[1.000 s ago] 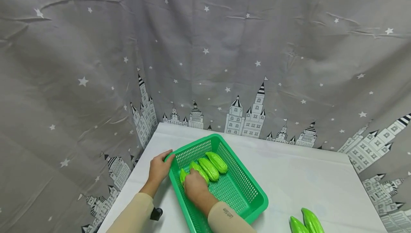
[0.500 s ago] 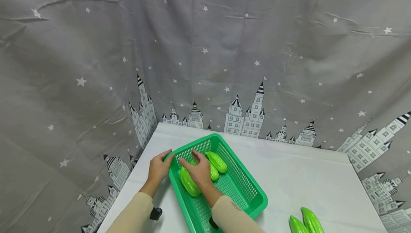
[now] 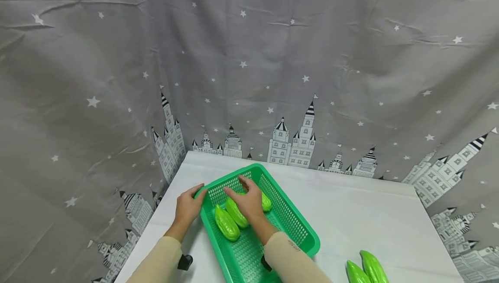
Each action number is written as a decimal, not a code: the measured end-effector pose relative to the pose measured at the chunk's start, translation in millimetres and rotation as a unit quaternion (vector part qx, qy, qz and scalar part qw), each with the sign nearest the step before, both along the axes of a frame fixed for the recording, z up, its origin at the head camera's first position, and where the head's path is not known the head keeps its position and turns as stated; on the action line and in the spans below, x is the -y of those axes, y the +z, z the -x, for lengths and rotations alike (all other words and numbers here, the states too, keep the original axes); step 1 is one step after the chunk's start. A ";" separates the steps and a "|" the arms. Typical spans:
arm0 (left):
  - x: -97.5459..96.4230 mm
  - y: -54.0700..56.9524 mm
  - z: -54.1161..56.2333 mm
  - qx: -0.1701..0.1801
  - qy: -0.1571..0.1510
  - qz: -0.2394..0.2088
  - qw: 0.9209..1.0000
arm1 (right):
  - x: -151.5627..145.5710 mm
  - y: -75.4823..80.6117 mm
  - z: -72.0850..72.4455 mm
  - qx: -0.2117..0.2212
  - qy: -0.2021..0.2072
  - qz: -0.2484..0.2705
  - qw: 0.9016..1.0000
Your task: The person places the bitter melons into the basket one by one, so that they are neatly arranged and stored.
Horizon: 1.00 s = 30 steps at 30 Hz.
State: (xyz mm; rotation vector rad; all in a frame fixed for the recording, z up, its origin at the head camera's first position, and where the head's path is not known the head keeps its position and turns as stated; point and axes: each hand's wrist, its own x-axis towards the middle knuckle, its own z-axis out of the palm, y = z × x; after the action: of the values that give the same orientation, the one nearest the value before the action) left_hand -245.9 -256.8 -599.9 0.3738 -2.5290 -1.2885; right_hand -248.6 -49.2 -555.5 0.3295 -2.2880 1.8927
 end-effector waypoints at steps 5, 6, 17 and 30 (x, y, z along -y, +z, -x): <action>1.3 -1.7 0.2 0.007 -0.005 -0.001 1.000 | -26.5 4.5 8.8 -0.007 -0.025 -0.007 1.000; 1.7 -1.7 0.0 0.008 -0.005 -0.001 1.000 | -31.9 5.2 9.9 -0.009 -0.032 -0.009 0.999; 4.9 1.9 -0.3 0.000 -0.020 0.013 1.000 | -94.1 3.9 12.1 -0.014 -0.114 -0.031 0.993; 6.2 1.5 -2.0 0.012 -0.033 0.018 0.999 | -160.3 0.0 2.8 0.015 -0.166 -0.041 0.985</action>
State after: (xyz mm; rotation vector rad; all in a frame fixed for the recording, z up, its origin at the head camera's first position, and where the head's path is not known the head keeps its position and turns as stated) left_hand -243.9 -263.0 -598.4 0.3034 -2.6002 -1.2678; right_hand -251.5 111.1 -555.5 -0.0698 -2.2737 1.6523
